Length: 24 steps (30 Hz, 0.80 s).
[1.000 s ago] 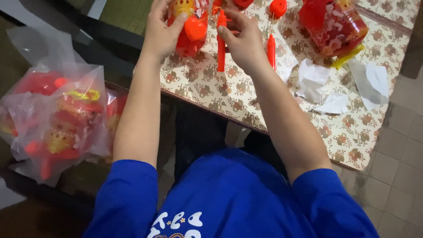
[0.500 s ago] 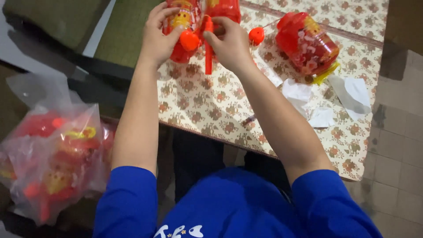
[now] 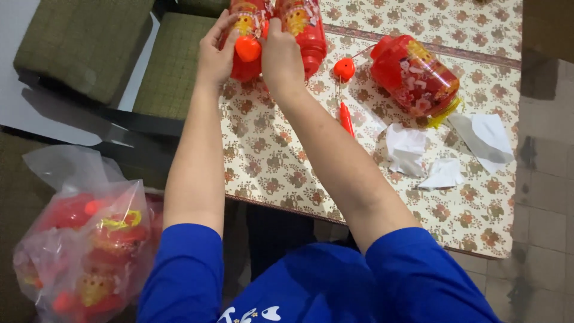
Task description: Assembling plastic lanterns by wiping the bodies with a tissue and attaching plastic handles.
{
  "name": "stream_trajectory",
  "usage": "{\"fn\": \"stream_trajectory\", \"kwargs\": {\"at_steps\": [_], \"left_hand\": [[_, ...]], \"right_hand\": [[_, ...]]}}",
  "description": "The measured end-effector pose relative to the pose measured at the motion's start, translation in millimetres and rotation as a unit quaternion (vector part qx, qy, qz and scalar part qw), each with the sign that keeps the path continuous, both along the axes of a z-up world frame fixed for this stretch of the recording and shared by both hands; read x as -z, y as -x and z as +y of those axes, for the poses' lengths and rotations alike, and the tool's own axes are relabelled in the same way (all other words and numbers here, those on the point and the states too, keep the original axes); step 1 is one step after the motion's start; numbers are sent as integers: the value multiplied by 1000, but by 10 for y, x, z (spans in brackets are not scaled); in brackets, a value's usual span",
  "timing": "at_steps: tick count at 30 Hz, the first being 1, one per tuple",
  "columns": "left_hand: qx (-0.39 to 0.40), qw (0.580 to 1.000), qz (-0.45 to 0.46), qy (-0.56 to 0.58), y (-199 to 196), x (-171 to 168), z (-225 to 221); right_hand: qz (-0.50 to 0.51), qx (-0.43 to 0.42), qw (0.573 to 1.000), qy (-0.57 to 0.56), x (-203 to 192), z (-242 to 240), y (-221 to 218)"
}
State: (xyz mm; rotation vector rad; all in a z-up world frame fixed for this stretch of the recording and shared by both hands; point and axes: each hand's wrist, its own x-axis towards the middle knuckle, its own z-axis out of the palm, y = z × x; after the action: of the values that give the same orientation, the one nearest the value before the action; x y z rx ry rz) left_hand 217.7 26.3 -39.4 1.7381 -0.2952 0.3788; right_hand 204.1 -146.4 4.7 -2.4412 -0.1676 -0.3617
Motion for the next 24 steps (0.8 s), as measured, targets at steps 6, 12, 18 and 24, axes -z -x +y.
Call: {"fn": "stream_trajectory", "kwargs": {"at_steps": [6, 12, 18, 24], "left_hand": [[6, 1000, -13, -13, -117, 179, 3], [7, 999, -12, 33, 25, 102, -126], [19, 992, 64, 109, 23, 156, -230], [39, 983, 101, 147, -45, 171, -283]], "right_hand": [[29, -3, 998, -64, -144, -84, 141], [-164, -84, 981, -57, -331, -624, 103], [105, -86, 988, -69, -486, -1266, 95], [167, -80, 978, -96, -486, -1267, 301]]}}
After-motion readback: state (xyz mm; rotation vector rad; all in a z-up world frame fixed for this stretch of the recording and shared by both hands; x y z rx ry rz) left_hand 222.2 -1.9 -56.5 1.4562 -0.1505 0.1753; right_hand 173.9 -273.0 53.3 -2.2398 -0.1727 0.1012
